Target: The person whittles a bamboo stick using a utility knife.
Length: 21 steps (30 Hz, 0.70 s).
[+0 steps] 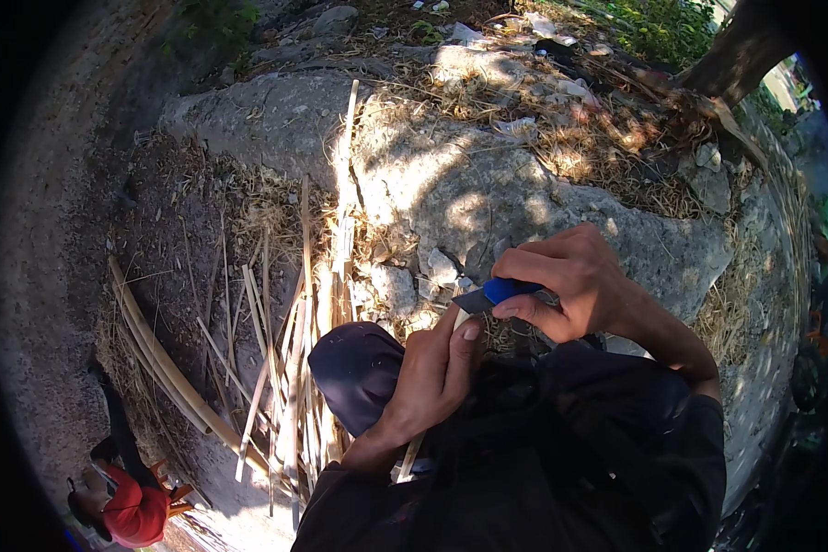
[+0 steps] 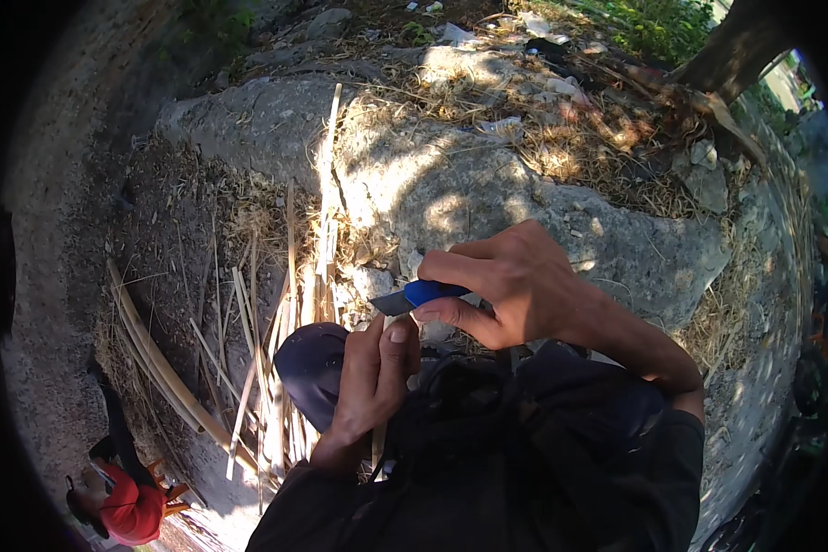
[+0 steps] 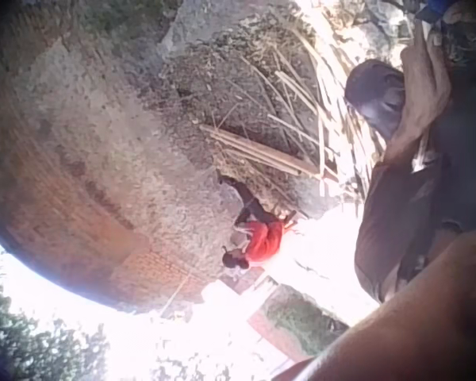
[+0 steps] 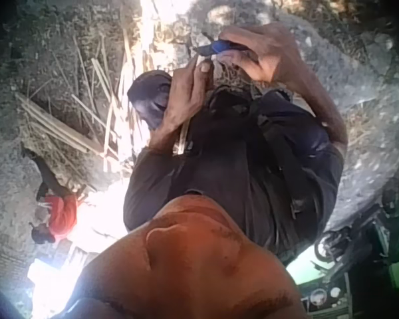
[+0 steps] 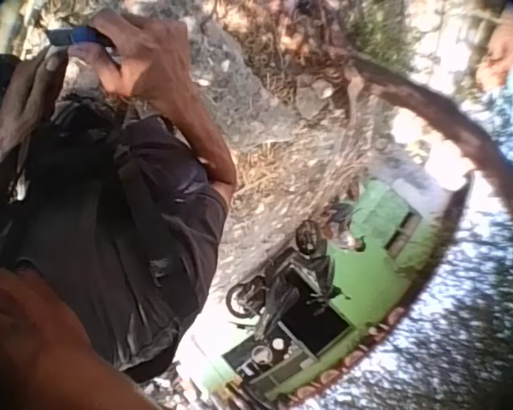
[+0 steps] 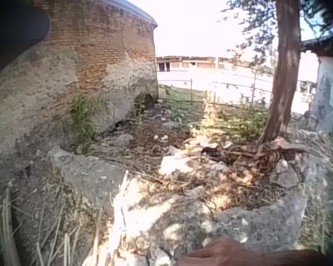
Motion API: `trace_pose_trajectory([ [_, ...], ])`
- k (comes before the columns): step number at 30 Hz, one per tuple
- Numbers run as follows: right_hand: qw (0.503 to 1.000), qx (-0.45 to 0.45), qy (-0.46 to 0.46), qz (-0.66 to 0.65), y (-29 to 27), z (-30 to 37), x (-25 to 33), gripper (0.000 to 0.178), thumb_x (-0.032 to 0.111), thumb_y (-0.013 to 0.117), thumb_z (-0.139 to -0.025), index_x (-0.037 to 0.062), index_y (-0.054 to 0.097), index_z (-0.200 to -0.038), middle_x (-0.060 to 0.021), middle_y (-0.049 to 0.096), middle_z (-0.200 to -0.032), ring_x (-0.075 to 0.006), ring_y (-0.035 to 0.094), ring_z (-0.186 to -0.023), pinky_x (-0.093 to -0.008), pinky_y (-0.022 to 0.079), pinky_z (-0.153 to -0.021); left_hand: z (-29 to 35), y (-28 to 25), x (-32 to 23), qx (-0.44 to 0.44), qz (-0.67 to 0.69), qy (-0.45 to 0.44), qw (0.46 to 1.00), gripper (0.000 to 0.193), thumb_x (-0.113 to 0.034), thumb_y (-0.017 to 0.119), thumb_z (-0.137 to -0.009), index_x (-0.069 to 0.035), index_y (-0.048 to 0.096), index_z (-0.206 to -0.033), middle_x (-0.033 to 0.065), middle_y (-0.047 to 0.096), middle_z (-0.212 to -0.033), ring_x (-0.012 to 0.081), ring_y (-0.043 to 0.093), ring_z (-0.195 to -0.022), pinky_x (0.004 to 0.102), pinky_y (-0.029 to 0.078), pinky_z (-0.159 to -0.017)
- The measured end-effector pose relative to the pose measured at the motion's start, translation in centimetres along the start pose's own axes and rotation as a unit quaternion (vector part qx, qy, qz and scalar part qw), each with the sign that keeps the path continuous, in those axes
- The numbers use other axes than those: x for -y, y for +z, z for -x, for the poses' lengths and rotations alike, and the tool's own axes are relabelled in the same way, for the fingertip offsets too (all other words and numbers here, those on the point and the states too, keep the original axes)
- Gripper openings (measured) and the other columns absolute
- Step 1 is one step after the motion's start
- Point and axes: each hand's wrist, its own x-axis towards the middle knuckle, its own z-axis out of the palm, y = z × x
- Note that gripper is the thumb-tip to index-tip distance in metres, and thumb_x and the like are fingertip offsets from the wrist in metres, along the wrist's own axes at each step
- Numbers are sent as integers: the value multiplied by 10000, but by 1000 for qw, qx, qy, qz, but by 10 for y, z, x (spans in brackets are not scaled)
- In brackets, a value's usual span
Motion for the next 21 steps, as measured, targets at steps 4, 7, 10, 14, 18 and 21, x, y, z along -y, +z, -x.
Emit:
trace_pose_trajectory([
  [4, 992, -20, 91, 87, -5, -2, -30, 254, 319, 735, -956, 67, 697, -958, -74, 671, -696, -235, 636, -537, -361, 451, -499, 20, -5, -7, 69, -26, 76, 994, 262, -200, 457, -1116, 21, 573, -1198, 110, 567, -620, 265, 580, -505, 396, 426, -528],
  [7, 956, -54, 273, 91, -25, 7, -77, 360, 410, 621, -1034, 62, 677, -957, -101, 626, -664, -260, 599, -508, -404, 408, -503, 6, -9, -4, 83, 37, 31, 995, 272, -231, 439, -1131, 7, 567, -1114, 73, 520, -602, 198, 531, -495, 372, 392, -515],
  [10, 956, -93, 253, -120, -26, 13, -56, 388, 389, 575, -1056, 23, 650, -951, -105, 562, -636, -252, 573, -516, -390, 406, -540, 1, -19, 2, 89, 102, -71, 988, 349, -294, 383, -1154, -14, 571, -1065, -4, 466, -601, 90, 430, -499, 301, 332, -498],
  [14, 984, -15, 123, -128, -18, 2, -19, 374, 401, 635, -1023, 33, 649, -961, -105, 558, -639, -259, 576, -525, -391, 402, -536, -3, -15, -6, 75, 240, -83, 964, 466, -390, 325, -1158, -42, 567, -964, -62, 418, -606, 39, 370, -498, 223, 286, -473],
  [18, 994, 54, 54, -85, -7, 3, -4, 286, 333, 765, -934, 71, 671, -1003, -109, 671, -724, -324, 653, -576, -407, 447, -508, 1, -13, 10, 94, 263, -81, 957, 491, -432, 324, -1151, -63, 523, -896, -44, 432, -607, 46, 416, -494, 239, 284, -449],
  [21, 997, 45, 9, -58, -3, 3, -4, 285, 344, 768, -931, 83, 673, -995, -91, 688, -753, -326, 670, -594, -399, 481, -524, 2, -16, 11, 107, 265, -52, 957, 480, -424, 343, -1148, -57, 525, -898, -16, 464, -635, 66, 440, -503, 258, 309, -460],
])
